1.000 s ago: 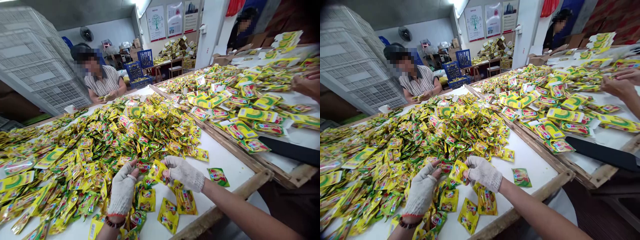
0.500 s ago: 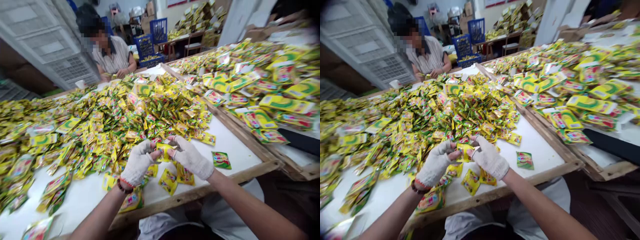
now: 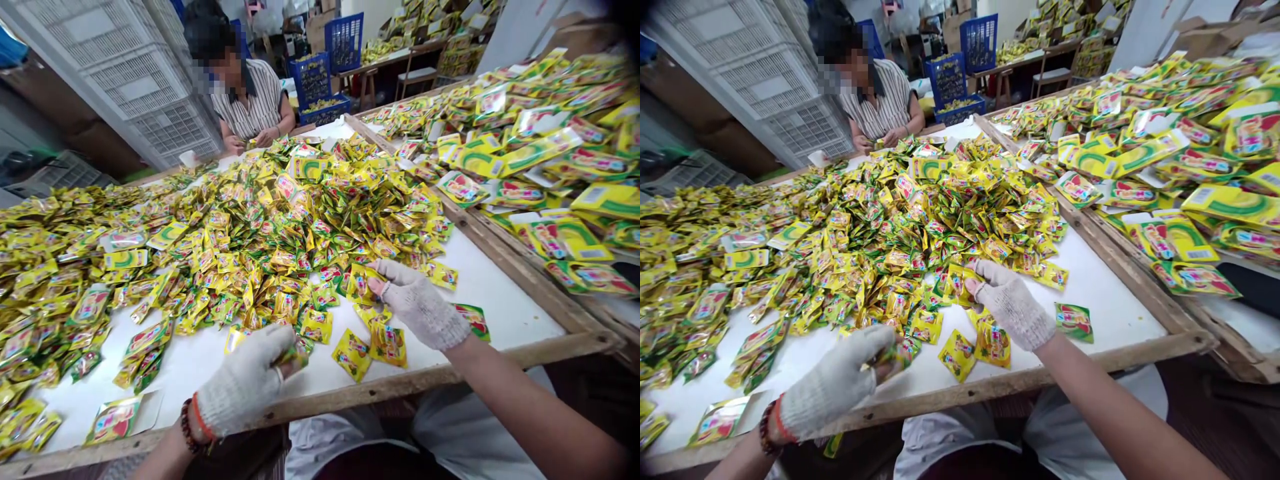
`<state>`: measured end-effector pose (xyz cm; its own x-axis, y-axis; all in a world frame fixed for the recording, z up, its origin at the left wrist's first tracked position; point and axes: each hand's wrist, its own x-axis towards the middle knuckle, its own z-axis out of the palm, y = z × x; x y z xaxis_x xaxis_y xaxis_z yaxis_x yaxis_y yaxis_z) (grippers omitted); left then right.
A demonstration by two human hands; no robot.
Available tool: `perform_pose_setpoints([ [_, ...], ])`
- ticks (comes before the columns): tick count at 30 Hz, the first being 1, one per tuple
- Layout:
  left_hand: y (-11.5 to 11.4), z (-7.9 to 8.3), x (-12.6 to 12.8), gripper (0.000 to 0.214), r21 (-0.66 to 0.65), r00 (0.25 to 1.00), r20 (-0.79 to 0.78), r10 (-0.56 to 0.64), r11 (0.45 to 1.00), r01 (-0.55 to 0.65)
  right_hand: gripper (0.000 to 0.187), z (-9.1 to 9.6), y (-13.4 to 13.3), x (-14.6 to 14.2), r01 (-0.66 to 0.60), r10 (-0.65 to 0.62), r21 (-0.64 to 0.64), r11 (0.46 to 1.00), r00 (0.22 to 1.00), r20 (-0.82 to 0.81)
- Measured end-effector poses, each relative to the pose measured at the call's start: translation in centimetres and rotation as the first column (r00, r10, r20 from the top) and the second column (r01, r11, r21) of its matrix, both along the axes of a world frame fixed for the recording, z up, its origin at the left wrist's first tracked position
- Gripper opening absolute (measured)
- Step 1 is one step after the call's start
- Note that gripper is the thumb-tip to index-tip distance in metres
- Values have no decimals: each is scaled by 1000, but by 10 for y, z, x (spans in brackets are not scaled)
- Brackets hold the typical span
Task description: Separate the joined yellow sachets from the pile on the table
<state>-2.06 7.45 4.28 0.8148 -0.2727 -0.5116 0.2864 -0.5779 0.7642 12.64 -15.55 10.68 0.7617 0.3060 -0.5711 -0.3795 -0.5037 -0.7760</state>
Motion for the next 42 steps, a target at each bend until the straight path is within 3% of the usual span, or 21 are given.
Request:
perform_pose_setpoints([
  [2,-1,-4,8,32,-95,961,-51,273,956,-277,41,-5,-10,-6,46,-45,17,999,998,-32],
  [4,-1,-10,16,50,-47,908,-61,415,907,-418,42,-7,-19,-10,86,-86,6,996,996,-24],
  [6,0,-17,21,59,109,923,95,372,918,-381,43,-7,-26,-11,111,-111,-17,994,994,6],
  [8,-3,-21,27,60,272,931,333,151,930,-248,48,-5,-30,-11,128,-128,-31,991,992,4],
  [10,-10,-22,34,69,339,866,490,-102,937,-82,52,-3,-32,-10,138,-139,-47,989,990,-20],
  [12,-21,-20,45,71,344,821,516,-245,937,64,51,-1,-31,-10,134,-137,-77,988,990,-36],
  [14,-33,-18,57,67,360,833,467,-299,924,130,47,0,-30,-12,116,-120,-115,987,992,-30],
  [18,-47,-14,72,53,397,893,395,-215,917,45,43,-3,-29,-15,31,-25,-113,993,998,53],
  [22,-48,-10,67,47,196,896,444,-18,977,-77,36,-6,-31,-13,-119,145,-213,970,983,111],
  [24,-49,-11,59,54,108,867,496,33,989,-99,31,-5,-31,-11,-227,267,-308,924,959,97],
  [27,-55,-14,49,61,64,828,560,19,996,-66,24,-2,-27,-10,-359,441,-453,816,893,85],
  [30,-63,-20,44,61,56,805,593,14,997,-58,20,-3,-20,-13,-364,508,-551,751,852,129],
  [36,-73,-24,46,66,70,790,605,99,982,-177,26,-4,-17,-19,-216,346,-500,839,920,183],
  [38,-75,-23,47,66,55,793,601,99,985,-165,22,-2,-18,-18,-194,327,-508,839,927,185],
  [42,-77,-23,46,65,9,775,620,125,986,-166,17,3,-18,-12,-290,389,-463,838,912,133],
])
